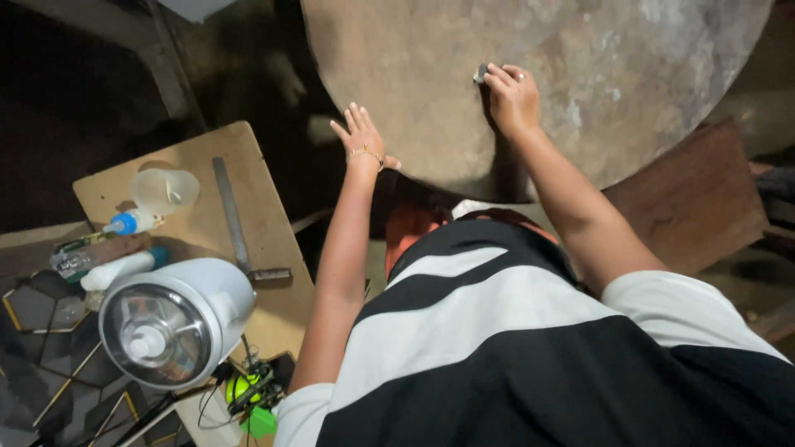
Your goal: The person sands the surface of a large, round wooden tabletop using a sanding block. They move around the table to reach different areas, sanding the surface and edges with both hands.
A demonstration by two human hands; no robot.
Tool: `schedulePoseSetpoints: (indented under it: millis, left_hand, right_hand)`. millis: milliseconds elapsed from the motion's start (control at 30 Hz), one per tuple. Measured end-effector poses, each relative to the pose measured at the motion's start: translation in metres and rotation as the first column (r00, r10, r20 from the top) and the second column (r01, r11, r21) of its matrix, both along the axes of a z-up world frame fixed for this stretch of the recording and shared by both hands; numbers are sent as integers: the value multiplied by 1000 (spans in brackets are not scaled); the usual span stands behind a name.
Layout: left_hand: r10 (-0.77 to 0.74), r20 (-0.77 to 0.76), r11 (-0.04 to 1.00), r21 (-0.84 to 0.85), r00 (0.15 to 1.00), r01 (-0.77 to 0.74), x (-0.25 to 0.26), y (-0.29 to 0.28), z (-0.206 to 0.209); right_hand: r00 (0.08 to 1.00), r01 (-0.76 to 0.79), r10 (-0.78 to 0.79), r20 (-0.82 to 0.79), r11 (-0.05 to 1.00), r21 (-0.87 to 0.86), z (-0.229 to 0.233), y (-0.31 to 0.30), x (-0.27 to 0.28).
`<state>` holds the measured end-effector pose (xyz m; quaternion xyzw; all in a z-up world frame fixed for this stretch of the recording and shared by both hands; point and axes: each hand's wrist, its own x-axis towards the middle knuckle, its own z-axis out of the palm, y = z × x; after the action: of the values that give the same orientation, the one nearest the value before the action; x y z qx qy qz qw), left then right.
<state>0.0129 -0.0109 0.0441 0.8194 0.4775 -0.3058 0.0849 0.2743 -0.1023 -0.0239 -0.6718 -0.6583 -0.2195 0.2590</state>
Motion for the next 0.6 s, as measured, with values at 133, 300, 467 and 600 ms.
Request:
schedulePoseSetpoints:
  millis: [133,300,467,600]
  left_hand:
    - [24,-48,998,51,999,-22,15,-18,69]
    - [27,-150,998,63,988,-17,26,-20,68]
    - [15,-113,997,82,993,-6,21,-16,45]
    - [25,-115,997,81,993,-16,20,-13,31]
  right_hand:
    - [998,56,-56,-14,998,-7,1,25,4]
    - [994,42,-55,-99,991,-124,27,-20,-11]
    - [989,34,-67,-129,970,-241,43,-109,-34]
    - [995,-9,-12,-99,978,-210,26,-163,-34]
